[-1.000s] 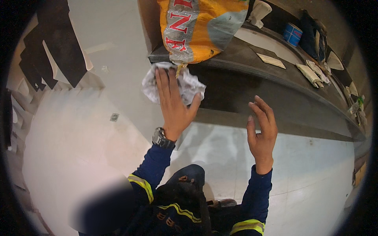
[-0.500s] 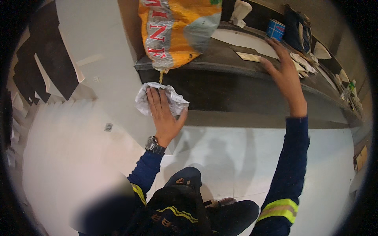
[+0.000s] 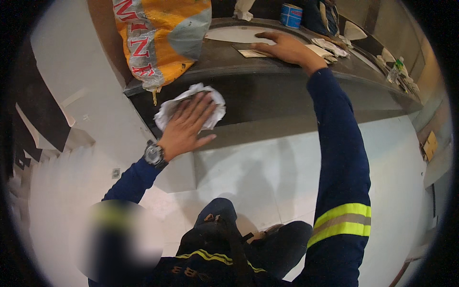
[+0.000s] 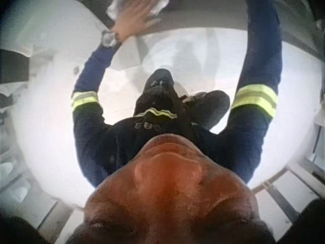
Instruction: The person cleans a curved countertop using a white cloth and a small scraper. They repeatedly wipe the surface, scrape off residue, and occasionally wipe the scraper itself. The person also briefly handles a plastic bottle and a white plate on the counter.
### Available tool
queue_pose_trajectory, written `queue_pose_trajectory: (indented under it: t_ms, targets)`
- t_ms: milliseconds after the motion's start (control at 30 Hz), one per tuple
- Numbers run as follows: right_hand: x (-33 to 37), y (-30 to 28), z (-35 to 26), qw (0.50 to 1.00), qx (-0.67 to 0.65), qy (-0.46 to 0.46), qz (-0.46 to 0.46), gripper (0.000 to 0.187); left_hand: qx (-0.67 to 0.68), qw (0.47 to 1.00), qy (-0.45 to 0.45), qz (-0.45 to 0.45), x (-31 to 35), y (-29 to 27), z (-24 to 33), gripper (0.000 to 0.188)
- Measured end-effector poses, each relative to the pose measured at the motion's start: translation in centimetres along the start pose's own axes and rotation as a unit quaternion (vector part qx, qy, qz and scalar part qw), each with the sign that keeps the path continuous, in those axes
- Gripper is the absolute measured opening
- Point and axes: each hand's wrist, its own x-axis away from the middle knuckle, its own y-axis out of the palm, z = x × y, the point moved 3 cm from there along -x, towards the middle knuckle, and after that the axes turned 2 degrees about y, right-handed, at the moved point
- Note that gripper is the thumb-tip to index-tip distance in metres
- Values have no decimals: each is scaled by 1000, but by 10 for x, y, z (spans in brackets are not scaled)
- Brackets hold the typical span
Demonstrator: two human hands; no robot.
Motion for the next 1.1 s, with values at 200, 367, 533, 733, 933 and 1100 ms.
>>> queue_pose_trajectory:
  t_ms: [200,367,533,733,933,1100]
  targets:
    - [39,7,-53,999,25,-41,-12,83,52,996,67,17,-49,21,30,92]
    - [86,-10,-69,973,170,-110,113,41,13,991,133,-22,-5,40,19,80]
    - [175,18,-83,963,-35,-3,269,22,38,993,72,-90,58,15,-6,73]
    - [198,98,-25,946,-242,120,178,26,154,967,-143,-141,175,50,45,55]
    - [156,148,-69,943,-250,69,210,20,321,826,-457,-82,330,74,89,47]
    - [123,232,-189,951,-181,-99,229,32,270,830,-477,105,296,14,54,50]
